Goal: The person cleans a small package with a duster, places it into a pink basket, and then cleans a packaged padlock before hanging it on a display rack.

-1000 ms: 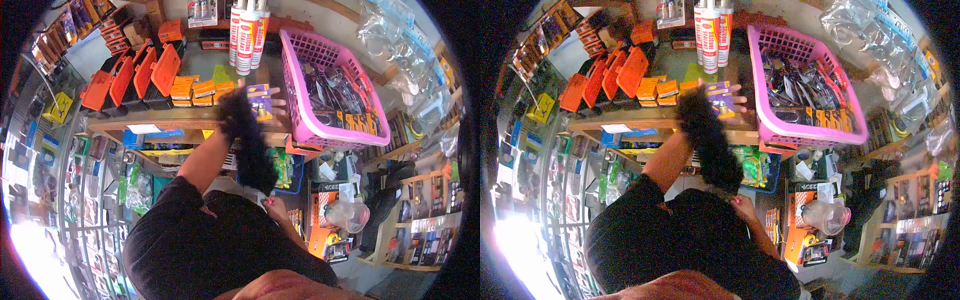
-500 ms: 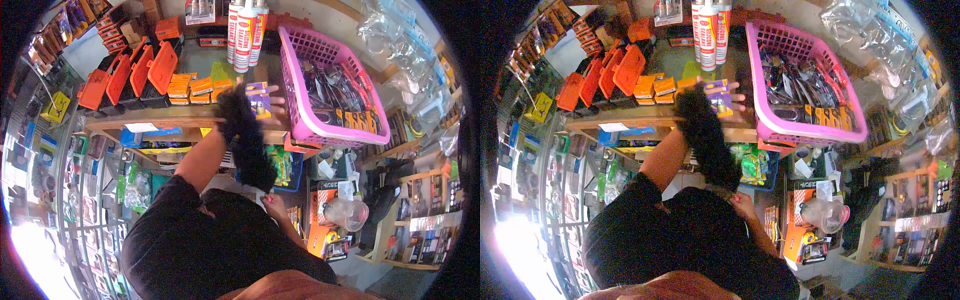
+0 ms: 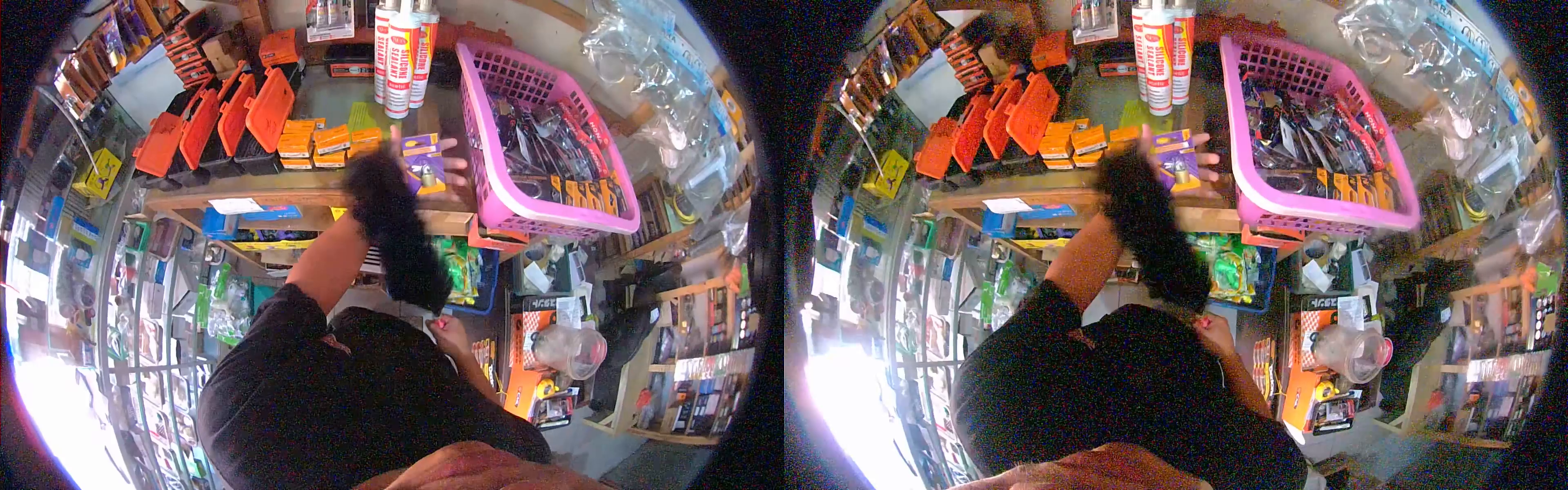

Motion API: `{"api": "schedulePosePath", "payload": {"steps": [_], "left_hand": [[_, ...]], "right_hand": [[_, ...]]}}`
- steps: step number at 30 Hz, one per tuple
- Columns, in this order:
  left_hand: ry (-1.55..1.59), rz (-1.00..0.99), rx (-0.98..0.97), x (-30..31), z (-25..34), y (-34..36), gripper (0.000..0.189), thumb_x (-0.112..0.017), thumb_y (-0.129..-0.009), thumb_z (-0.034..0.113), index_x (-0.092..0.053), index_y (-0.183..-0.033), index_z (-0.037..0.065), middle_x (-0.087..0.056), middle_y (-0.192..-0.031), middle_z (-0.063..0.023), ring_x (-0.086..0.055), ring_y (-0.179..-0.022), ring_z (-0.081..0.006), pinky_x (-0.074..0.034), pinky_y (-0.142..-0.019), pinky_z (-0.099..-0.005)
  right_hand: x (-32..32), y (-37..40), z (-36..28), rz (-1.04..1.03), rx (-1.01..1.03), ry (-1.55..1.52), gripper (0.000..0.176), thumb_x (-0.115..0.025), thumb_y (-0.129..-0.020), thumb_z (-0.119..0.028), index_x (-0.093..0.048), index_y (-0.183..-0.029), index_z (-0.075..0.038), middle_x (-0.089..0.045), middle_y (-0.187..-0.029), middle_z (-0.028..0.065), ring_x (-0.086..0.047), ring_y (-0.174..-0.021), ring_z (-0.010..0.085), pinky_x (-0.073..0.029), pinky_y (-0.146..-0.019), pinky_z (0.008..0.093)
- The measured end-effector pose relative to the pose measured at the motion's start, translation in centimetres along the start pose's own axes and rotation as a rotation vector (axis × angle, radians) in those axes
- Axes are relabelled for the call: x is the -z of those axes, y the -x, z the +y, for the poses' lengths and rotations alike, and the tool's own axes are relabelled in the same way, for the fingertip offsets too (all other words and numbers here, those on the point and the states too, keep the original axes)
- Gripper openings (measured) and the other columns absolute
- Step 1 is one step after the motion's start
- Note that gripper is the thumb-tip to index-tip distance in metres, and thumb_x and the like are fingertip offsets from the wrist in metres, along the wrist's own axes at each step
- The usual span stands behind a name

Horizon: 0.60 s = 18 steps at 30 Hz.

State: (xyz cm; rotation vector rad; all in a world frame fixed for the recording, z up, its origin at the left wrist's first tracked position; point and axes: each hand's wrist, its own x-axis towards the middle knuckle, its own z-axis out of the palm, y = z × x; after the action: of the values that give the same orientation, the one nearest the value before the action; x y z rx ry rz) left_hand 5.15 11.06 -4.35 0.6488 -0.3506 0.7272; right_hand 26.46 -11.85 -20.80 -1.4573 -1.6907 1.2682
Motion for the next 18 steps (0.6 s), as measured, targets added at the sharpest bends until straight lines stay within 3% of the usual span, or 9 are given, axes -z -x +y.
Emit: {"api": "schedulePosePath", "payload": {"steps": [1, 3, 4, 5, 6, 8, 12, 15, 18], "left_hand": [[-0.004, 0.038, -0.013, 1.6, 0.3, 0.4, 0.094, -0.037, -0.069, 0.073, -0.024, -0.130, 0.002, -0.039, -0.122, -0.0287, -0.040, -0.110, -0.0456, -0.023, -0.091, -0.0645], [0.155, 0.065, -0.053, -0.6, 0.0, 0.8, 0.081, -0.032, -0.077, 0.067, -0.027, -0.130, 0.006, -0.043, -0.123, -0.0182, -0.041, -0.113, -0.0360, -0.025, -0.095, -0.0578], [0.353, 0.046, -0.107, 0.7, -0.2, 1.2, 0.077, -0.031, -0.079, 0.064, -0.028, -0.130, 0.007, -0.044, -0.124, -0.0142, -0.041, -0.113, -0.0325, -0.025, -0.096, -0.0553], [0.090, 0.149, -0.065, 3.8, 0.3, 1.7, 0.070, -0.029, -0.082, 0.060, -0.030, -0.130, 0.010, -0.045, -0.125, -0.0068, -0.042, -0.114, -0.0261, -0.026, -0.097, -0.0518], [0.036, 0.382, -0.068, -3.8, -0.2, -0.1, 0.075, -0.031, -0.079, 0.064, -0.031, -0.129, 0.008, -0.044, -0.124, -0.0131, -0.041, -0.114, -0.0313, -0.026, -0.097, -0.0524], [-0.074, -0.150, 0.024, -0.5, 0.2, -0.5, 0.081, -0.033, -0.076, 0.067, -0.030, -0.129, 0.006, -0.042, -0.123, -0.0197, -0.042, -0.111, -0.0374, -0.028, -0.096, -0.0513], [-0.504, 0.862, -0.214, -4.4, -1.1, -0.4, 0.091, -0.034, -0.071, 0.072, -0.025, -0.131, 0.004, -0.043, -0.119, -0.0261, -0.045, -0.104, -0.0444, -0.026, -0.092, -0.0612], [-0.036, 0.113, 0.012, -1.6, 0.2, -0.1, 0.089, -0.033, -0.073, 0.071, -0.025, -0.131, 0.004, -0.044, -0.118, -0.0250, -0.047, -0.102, -0.0443, -0.027, -0.092, -0.0604], [0.500, 0.165, -0.088, -1.3, 0.0, 1.3, 0.091, -0.033, -0.073, 0.071, -0.025, -0.130, 0.001, -0.044, -0.117, -0.0267, -0.046, -0.102, -0.0452, -0.030, -0.090, -0.0602]], "right_hand": [[0.3, -0.3, -0.2, 0.077, -0.057, -0.052, 0.029, -0.057, -0.076, -0.020, -0.045, -0.054, -0.005, -0.042, -0.047, -0.0017, -0.036, -0.041, 0.0076, -0.028, -0.040, 0.0271], [0.6, -0.8, 0.3, 0.169, -0.326, -0.156, 0.028, -0.057, -0.076, -0.021, -0.047, -0.056, -0.004, -0.043, -0.047, -0.0010, -0.037, -0.042, 0.0087, -0.029, -0.041, 0.0282], [0.2, -0.7, 0.6, 0.167, -0.329, -0.160, 0.028, -0.057, -0.076, -0.021, -0.047, -0.056, -0.004, -0.043, -0.047, -0.0010, -0.037, -0.042, 0.0087, -0.029, -0.041, 0.0282], [-0.4, -0.4, -0.2, 0.124, -0.185, -0.112, 0.028, -0.057, -0.077, -0.020, -0.046, -0.056, -0.006, -0.043, -0.046, -0.0013, -0.037, -0.040, 0.0083, -0.029, -0.039, 0.0273], [-0.7, -0.2, -0.7, 0.088, -0.039, -0.065, 0.028, -0.057, -0.077, -0.019, -0.045, -0.055, -0.007, -0.042, -0.045, -0.0016, -0.036, -0.038, 0.0080, -0.028, -0.037, 0.0265], [-0.5, -0.7, 2.1, 0.006, 0.016, -0.095, 0.027, -0.056, -0.078, -0.018, -0.046, -0.056, -0.007, -0.043, -0.045, -0.0014, -0.037, -0.037, 0.0083, -0.029, -0.037, 0.0262], [0.0, -0.3, 0.7, 0.168, -0.235, -0.181, 0.022, -0.055, -0.076, -0.018, -0.049, -0.059, -0.005, -0.045, -0.047, -0.0003, -0.039, -0.041, 0.0098, -0.031, -0.040, 0.0283], [0.2, 0.2, -0.8, 0.125, 0.115, 0.080, 0.029, -0.054, -0.079, -0.019, -0.045, -0.054, -0.008, -0.043, -0.046, -0.0009, -0.038, -0.039, 0.0079, -0.030, -0.037, 0.0259], [1.0, -0.1, -0.1, 0.158, -0.305, -0.150, 0.028, -0.056, -0.078, -0.022, -0.048, -0.059, -0.003, -0.047, -0.050, -0.0001, -0.041, -0.046, 0.0113, -0.034, -0.044, 0.0296]]}}
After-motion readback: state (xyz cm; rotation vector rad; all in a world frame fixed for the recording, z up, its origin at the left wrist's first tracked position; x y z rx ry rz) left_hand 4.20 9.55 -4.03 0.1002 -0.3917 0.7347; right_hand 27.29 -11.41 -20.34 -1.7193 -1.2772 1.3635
